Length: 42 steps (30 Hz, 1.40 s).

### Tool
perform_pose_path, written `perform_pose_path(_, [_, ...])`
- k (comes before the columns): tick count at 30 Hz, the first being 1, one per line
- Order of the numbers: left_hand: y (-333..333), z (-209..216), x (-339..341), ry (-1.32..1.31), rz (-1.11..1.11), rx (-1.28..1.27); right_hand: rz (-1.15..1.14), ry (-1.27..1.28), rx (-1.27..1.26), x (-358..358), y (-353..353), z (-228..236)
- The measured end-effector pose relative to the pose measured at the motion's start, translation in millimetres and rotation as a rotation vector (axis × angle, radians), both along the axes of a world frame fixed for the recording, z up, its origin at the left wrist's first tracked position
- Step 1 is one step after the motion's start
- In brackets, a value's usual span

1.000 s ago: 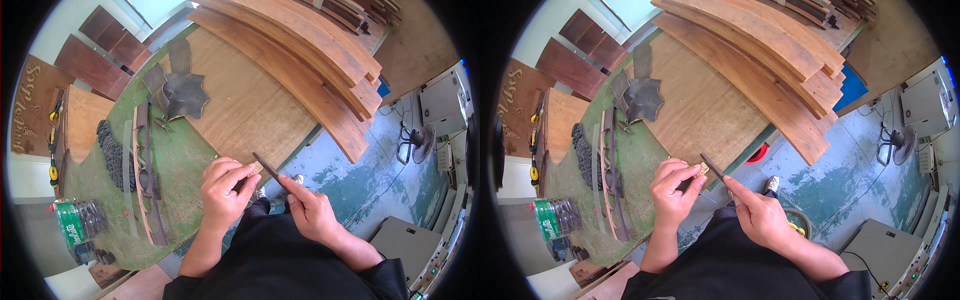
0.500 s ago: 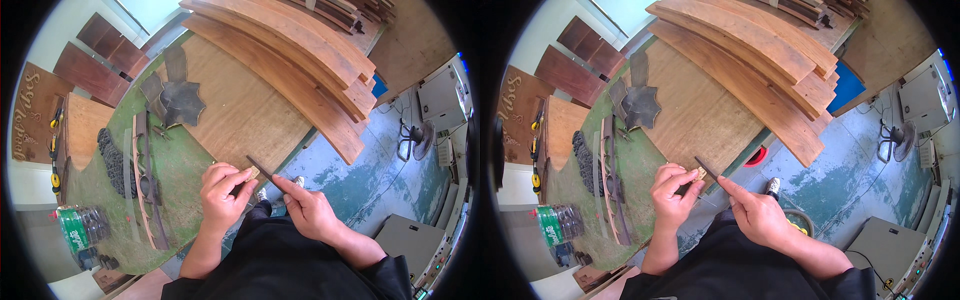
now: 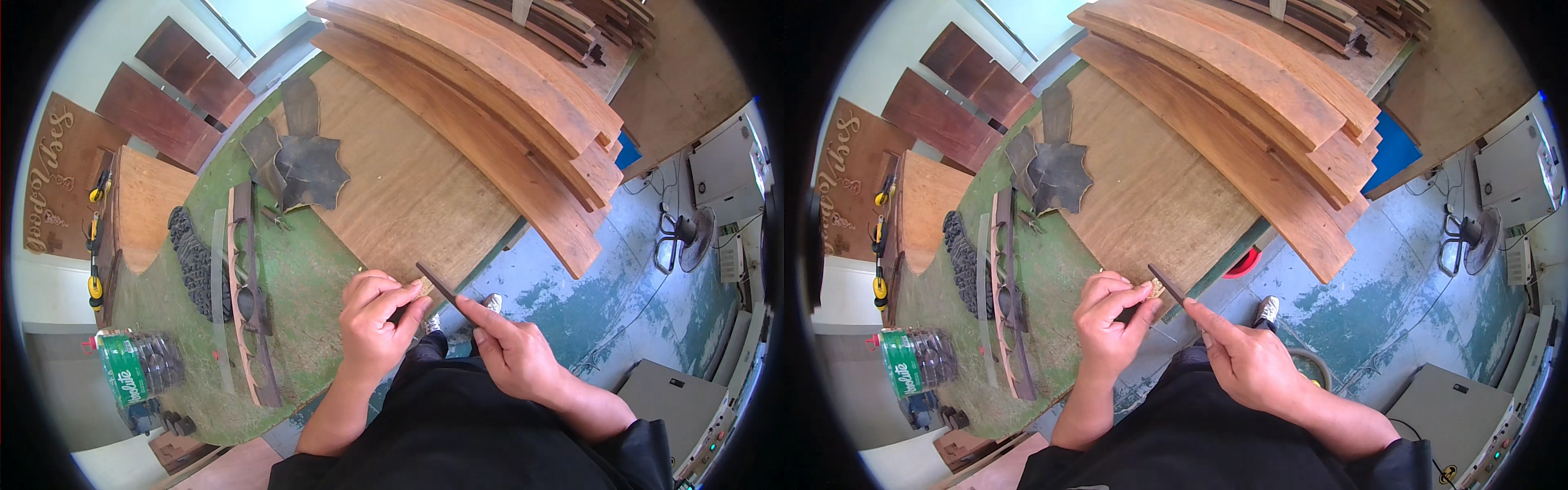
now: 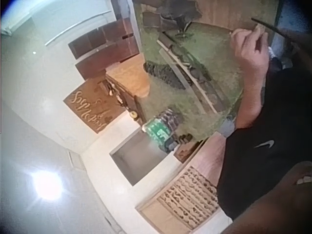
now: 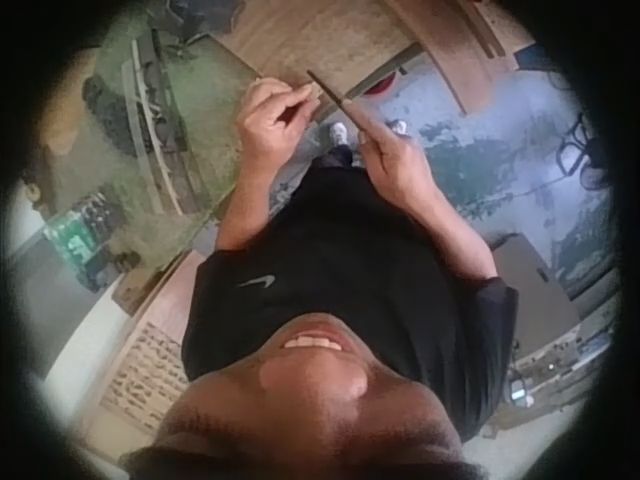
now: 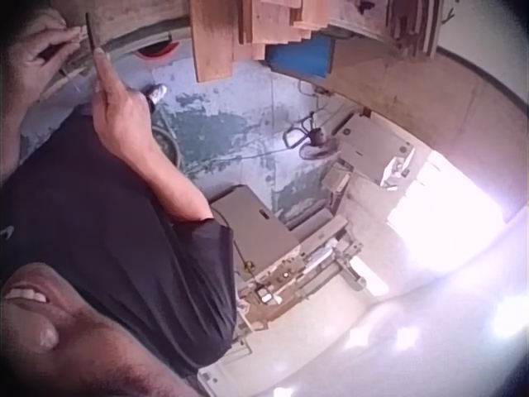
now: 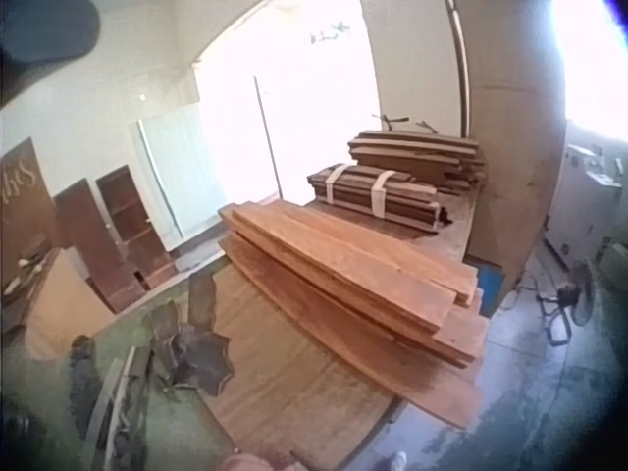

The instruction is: Filing the edges of a small brass-colored metal object with a hand file.

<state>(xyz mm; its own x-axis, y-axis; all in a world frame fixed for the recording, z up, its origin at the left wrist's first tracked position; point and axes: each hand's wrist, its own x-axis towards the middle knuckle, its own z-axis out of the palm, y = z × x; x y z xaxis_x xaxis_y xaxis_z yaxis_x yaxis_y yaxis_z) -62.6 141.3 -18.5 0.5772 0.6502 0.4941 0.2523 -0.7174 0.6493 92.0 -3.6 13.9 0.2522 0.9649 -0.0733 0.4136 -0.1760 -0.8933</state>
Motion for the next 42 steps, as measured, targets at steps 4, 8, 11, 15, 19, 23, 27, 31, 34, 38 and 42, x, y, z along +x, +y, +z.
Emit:
perform_pose_path(4, [2, 0, 0, -0.011, -0.002, -0.017, 0.026, -0.042, 0.006, 4, 6, 2])
perform_pose_path(8, [3, 1, 1, -0.006, -0.004, -0.021, 0.042, -0.053, 0.047, 9, -4, -5])
perform_pose_path(11, [2, 0, 2, -0.023, -0.031, -0.027, 0.071, -0.084, 0.026, 12, 0, -4])
perform_pose_path(15, [3, 0, 1, -0.02, -0.023, -0.046, 0.078, -0.063, 0.092, 11, 12, -7])
perform_pose_path(19, [2, 5, 2, -0.012, -0.045, -0.077, 0.083, -0.044, 0.061, 17, 10, -3])
perform_pose_path(23, [2, 4, 1, -0.011, 0.007, -0.055, 0.138, -0.202, 0.112, 18, 21, -10])
perform_pose_path(27, [3, 4, 5, -0.004, 0.018, -0.067, 0.125, -0.265, 0.101, 19, 6, -19])
perform_pose_path(31, [3, 6, 1, -0.009, 0.024, -0.069, 0.098, -0.28, 0.144, 12, 11, -14])
perform_pose_path(34, [3, 5, 3, 0.005, 0.01, -0.079, 0.089, -0.338, 0.105, 14, -2, -15])
perform_pose_path(38, [4, 4, 1, -0.008, 0.018, -0.075, 0.089, -0.358, 0.131, 10, 11, -12])
perform_pose_path(42, [4, 4, 4, -0.005, 0.016, -0.077, 0.067, -0.373, 0.091, 11, -6, -13])
